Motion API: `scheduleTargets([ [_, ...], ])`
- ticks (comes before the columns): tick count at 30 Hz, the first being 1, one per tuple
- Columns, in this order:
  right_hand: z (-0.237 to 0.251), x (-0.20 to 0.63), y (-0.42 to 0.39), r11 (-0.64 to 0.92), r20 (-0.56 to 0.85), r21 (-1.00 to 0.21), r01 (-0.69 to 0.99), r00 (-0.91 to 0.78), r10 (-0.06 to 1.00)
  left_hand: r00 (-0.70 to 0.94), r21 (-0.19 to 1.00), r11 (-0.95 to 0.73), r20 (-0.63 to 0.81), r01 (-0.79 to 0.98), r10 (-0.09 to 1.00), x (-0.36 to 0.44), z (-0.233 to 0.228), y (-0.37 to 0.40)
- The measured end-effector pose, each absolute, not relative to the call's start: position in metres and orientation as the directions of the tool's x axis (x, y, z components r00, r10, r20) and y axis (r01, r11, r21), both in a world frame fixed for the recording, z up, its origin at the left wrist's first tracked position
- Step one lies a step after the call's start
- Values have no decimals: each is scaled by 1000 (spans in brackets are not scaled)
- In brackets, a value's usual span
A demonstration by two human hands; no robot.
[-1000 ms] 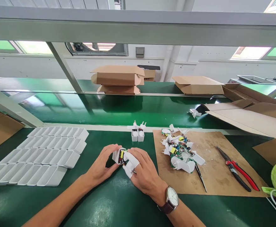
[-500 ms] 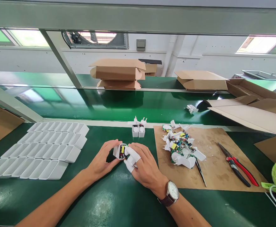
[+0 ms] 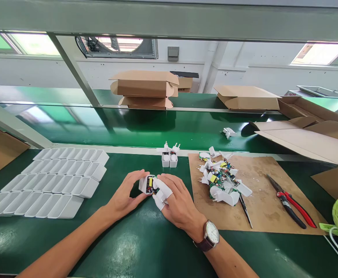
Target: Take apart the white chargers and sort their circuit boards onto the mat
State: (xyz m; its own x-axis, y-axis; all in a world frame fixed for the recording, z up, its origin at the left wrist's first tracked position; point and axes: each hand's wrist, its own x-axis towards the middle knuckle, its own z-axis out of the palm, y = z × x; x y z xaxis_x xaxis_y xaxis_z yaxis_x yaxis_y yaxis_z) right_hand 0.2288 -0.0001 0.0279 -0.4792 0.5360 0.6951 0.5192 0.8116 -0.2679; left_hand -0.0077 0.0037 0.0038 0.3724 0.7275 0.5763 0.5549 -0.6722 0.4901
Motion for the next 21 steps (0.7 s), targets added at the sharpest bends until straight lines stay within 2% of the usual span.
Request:
scheduleTargets([
  [15, 25, 225, 0, 829, 698, -275, 487, -492, 521, 377, 558, -669, 556, 491, 741, -5, 2, 0],
  [18, 29, 225, 0, 830, 694, -329, 450, -480, 536, 419, 622, -631, 473, 464, 775, -5, 1, -4],
  [21, 33, 228, 0, 802, 648, -436, 408, -476, 594, 507, 704, -584, 359, 405, 784, -4, 0, -7],
])
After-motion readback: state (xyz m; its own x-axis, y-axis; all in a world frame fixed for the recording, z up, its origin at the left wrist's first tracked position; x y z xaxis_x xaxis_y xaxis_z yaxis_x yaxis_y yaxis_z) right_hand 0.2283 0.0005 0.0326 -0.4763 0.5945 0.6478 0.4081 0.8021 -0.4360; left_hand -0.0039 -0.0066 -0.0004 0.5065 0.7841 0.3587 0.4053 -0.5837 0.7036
